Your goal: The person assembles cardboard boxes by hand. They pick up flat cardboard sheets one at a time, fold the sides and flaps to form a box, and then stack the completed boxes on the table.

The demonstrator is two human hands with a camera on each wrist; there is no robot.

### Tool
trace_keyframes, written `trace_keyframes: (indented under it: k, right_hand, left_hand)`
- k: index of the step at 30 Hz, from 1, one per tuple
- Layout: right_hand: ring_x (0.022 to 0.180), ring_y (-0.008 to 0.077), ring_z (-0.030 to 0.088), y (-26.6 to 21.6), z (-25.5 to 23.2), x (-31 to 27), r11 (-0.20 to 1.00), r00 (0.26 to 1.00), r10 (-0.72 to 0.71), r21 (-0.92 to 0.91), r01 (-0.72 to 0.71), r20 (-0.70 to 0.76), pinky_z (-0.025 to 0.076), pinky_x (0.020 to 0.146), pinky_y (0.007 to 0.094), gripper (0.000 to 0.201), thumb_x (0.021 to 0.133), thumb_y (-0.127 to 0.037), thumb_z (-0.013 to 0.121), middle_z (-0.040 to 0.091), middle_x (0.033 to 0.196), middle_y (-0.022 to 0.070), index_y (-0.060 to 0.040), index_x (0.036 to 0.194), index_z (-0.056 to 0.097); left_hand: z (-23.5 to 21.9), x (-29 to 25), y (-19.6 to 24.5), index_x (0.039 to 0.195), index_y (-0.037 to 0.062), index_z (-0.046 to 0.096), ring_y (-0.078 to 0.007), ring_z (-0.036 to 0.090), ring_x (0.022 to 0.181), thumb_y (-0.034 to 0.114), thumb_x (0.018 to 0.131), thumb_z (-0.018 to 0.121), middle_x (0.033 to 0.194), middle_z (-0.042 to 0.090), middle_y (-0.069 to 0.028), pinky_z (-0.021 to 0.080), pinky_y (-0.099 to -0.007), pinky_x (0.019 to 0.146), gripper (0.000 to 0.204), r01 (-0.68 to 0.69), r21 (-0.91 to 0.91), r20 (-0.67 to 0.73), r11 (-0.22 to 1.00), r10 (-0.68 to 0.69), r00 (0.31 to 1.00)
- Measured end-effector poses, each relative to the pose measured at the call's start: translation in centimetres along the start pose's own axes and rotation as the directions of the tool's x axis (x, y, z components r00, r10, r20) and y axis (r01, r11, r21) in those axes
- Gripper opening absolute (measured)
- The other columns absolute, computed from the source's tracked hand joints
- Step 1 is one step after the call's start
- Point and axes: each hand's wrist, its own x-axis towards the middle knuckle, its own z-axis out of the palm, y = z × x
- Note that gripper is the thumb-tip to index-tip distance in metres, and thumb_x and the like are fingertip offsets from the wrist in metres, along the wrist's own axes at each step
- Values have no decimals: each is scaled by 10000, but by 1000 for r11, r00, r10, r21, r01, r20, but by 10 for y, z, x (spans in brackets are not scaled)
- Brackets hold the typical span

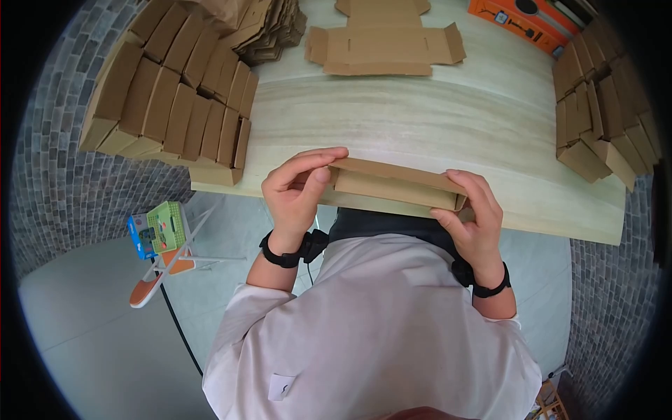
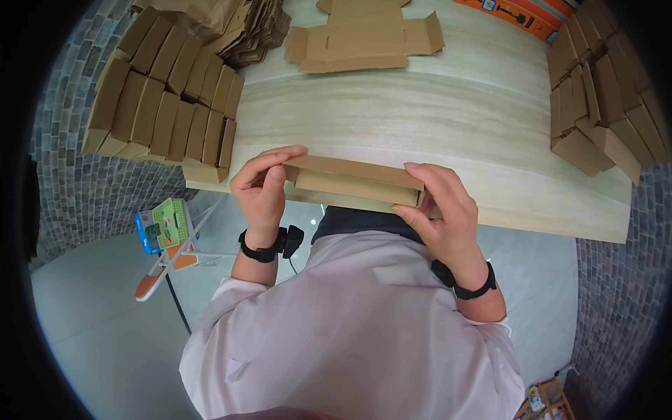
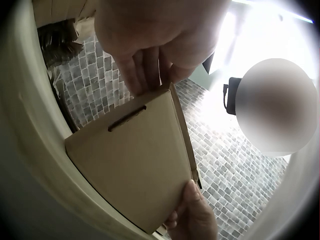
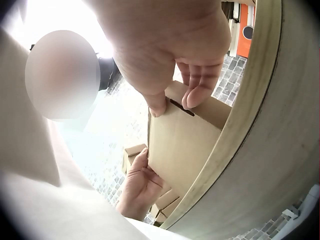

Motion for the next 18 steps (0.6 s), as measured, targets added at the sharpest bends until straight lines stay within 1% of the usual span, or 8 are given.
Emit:
trace_keyframes:
  k: [2, 4, 8, 10, 11, 13, 17, 18]
  right_hand:
    - [753, 140, 632, 0, 0, 0, 1000, 1000, 0, -1, 0, 0, 521, 573, 244, 532, 736, -48, 845, 649, 1151, 125, -53, 1231, 650]
    - [774, 150, 640, 0, -1, -1, 1000, 1000, 11, 16, -11, 6, 526, 574, 247, 528, 740, -52, 843, 649, 1153, 130, -54, 1232, 650]
    - [796, 157, 646, 1, -1, -1, 1000, 1000, 4, 14, -4, 8, 529, 570, 249, 528, 741, -56, 843, 649, 1155, 132, -56, 1233, 649]
    - [815, 161, 647, 1, 0, 0, 1000, 1000, -1, 9, 1, 13, 531, 569, 249, 528, 740, -56, 843, 650, 1157, 131, -57, 1231, 650]
    - [815, 161, 647, 1, 0, 1, 1000, 1000, -3, 10, 3, 16, 531, 569, 249, 528, 740, -56, 843, 650, 1157, 131, -57, 1231, 650]
    - [822, 166, 648, 0, 0, 1, 1000, 1000, 5, 14, -5, 20, 534, 571, 249, 525, 742, -60, 842, 650, 1157, 129, -60, 1230, 651]
    - [831, 168, 651, 0, 0, 0, 999, 999, 28, 23, -29, 28, 536, 577, 247, 519, 747, -67, 842, 650, 1156, 128, -62, 1230, 652]
    - [839, 168, 650, 0, 0, 0, 1000, 999, 21, 22, -22, 28, 536, 578, 246, 516, 749, -71, 841, 650, 1159, 127, -63, 1230, 653]
  left_hand:
    - [-1, 0, -3, 1065, -9, 657, -307, 676, 1032, 233, 940, 704, 1075, 712, -207, 515, -408, 933, 276, -6, -7, 7, 1000, 6, 1000]
    - [-6, 1, -14, 1072, 5, 646, -301, 661, 1053, 258, 923, 728, 1079, 698, -189, 521, -405, 922, 304, -15, -159, 49, 987, 23, 999]
    - [-6, 3, -15, 1095, 17, 638, -294, 649, 1070, 290, 901, 756, 1080, 684, -178, 522, -404, 918, 355, -23, -159, 59, 987, 32, 998]
    - [-6, 5, -13, 1083, 14, 644, -295, 657, 1050, 318, 891, 766, 1074, 688, -184, 528, -405, 905, 379, -48, -137, 140, 989, 67, 988]
    - [-7, 7, -15, 1083, 14, 644, -295, 657, 1050, 318, 891, 766, 1074, 688, -184, 528, -405, 905, 379, -49, -136, 137, 989, 68, 988]
    - [-12, 10, -18, 1099, -12, 666, -294, 661, 1068, 153, 899, 743, 1100, 685, -187, 521, -410, 946, 270, -60, -193, 220, 979, 103, 970]
    - [-19, 10, -24, 1070, -15, 672, -301, 669, 1057, 164, 886, 761, 1102, 685, -192, 537, -411, 927, 272, -35, -250, 222, 968, 93, 971]
    - [-21, 10, -26, 1075, -15, 671, -302, 671, 1056, 182, 882, 769, 1100, 685, -190, 543, -412, 921, 293, -47, -269, 232, 962, 112, 966]
